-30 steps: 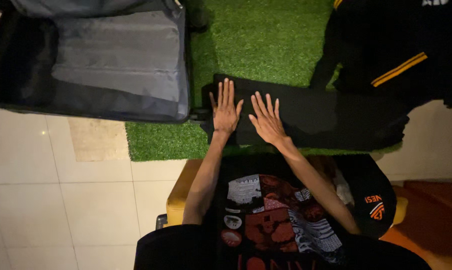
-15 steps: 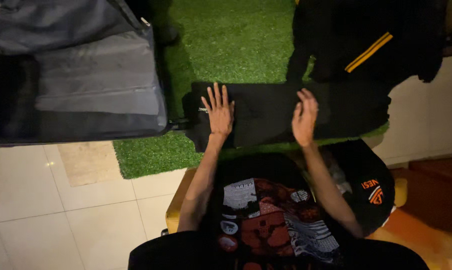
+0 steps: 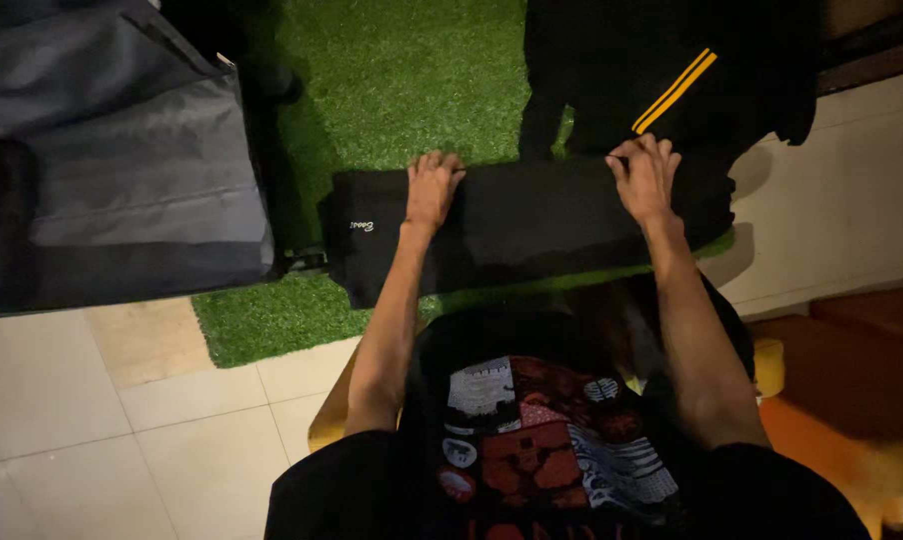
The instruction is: The person packs items into a suitcase by smoothing a white cloth, placing it inside, securing it with internal straps, and then folding a black shirt on a green surface.
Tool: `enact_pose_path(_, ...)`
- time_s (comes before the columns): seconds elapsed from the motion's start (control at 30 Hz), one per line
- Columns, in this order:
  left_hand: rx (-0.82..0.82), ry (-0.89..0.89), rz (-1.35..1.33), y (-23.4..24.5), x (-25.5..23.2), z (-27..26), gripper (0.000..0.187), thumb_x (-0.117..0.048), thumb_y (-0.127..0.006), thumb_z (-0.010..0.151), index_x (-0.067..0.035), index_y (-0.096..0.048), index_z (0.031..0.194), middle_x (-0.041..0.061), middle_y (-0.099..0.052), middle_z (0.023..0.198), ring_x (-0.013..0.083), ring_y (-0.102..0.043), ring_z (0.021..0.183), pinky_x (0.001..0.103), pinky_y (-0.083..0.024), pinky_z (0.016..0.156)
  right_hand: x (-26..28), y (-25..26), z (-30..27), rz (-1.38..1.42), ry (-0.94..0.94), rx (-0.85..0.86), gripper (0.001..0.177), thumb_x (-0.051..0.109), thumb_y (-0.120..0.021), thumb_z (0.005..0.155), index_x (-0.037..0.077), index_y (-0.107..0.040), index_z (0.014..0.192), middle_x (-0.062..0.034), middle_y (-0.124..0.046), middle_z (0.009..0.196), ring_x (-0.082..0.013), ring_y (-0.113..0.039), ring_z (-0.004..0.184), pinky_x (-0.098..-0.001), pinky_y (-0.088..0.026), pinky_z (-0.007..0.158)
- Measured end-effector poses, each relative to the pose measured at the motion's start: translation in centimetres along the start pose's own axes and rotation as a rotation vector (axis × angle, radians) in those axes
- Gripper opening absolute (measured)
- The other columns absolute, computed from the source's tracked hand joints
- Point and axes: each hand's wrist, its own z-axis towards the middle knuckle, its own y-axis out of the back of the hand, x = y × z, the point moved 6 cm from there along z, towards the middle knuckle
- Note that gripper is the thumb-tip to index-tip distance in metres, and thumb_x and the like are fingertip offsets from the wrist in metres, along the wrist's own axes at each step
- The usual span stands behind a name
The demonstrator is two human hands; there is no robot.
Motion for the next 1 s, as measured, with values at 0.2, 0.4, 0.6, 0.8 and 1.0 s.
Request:
enact_pose_path(0.2, -0.159, 0.042, 0.044, 0.4, -2.0, 0.6, 0.035, -0.035, -0.06, 0.1, -0.011, -0.064, 0.125, 0.015, -0.061, 0.131, 0.0367, -0.055, 0.122, 0.057, -0.036, 0.11, 0.3, 0.2, 0.1, 0.057, 0.063, -0.034, 0.019, 0.02, -0.076, 0.099, 0.009, -0.073, 0.114, -0.0122, -0.058, 0.119, -0.0348, -0.05, 0.112, -0.05, -0.037, 0.098)
enact_pose_path(0.4, -0.039, 0.199, -0.205, -2.9, -7.7, 7.4, 0.055, -0.054, -0.066, 0.095, -0.011, -0.062, 0.13, 0.019, -0.06, 0.134, 0.0411, -0.056, 0.124, 0.061, -0.037, 0.105, 2.4, 3.3, -1.6, 0.285, 0.076, -0.107, 0.028, 0.009, -0.071, 0.099, 0.004, -0.067, 0.126, -0.0151, -0.057, 0.128, -0.037, -0.05, 0.122, -0.0505, -0.039, 0.105)
enact_pose_path(0.6, -0.008, 0.223, -0.286, -9.1, -6.5, 13.4, 0.05, -0.047, -0.071, 0.092, -0.012, -0.062, 0.127, 0.024, -0.065, 0.119, 0.046, -0.064, 0.107, 0.055, -0.052, 0.091, 0.8, 5.2, -5.1, 0.391, 0.041, -0.15, 0.026, 0.0, -0.068, 0.096, 0.003, -0.067, 0.122, -0.0164, -0.059, 0.125, -0.0371, -0.055, 0.119, -0.0471, -0.044, 0.105)
enact_pose_path(0.8, -0.279, 0.232, -0.52, -2.0, -6.1, 15.6, 0.03, -0.019, -0.071, 0.091, -0.011, -0.064, 0.119, 0.017, -0.068, 0.118, 0.0387, -0.069, 0.109, 0.047, -0.058, 0.09, -3.0, 5.1, -6.8, 0.471, -0.022, -0.152, 0.026, -0.003, -0.064, 0.097, 0.002, -0.067, 0.122, -0.0171, -0.06, 0.124, -0.0356, -0.056, 0.116, -0.0442, -0.048, 0.099)
enact_pose_path(1.0, -0.497, -0.095, -0.583, 5.2, -9.6, 11.5, 0.03, -0.004, -0.063, 0.1, -0.002, -0.06, 0.13, 0.02, -0.063, 0.126, 0.0369, -0.062, 0.118, 0.046, -0.051, 0.1, -1.8, 5.1, -5.5, 0.458, 0.027, -0.193, 0.025, -0.002, -0.061, 0.1, 0.002, -0.067, 0.124, -0.016, -0.063, 0.124, -0.0341, -0.058, 0.115, -0.0449, -0.047, 0.101)
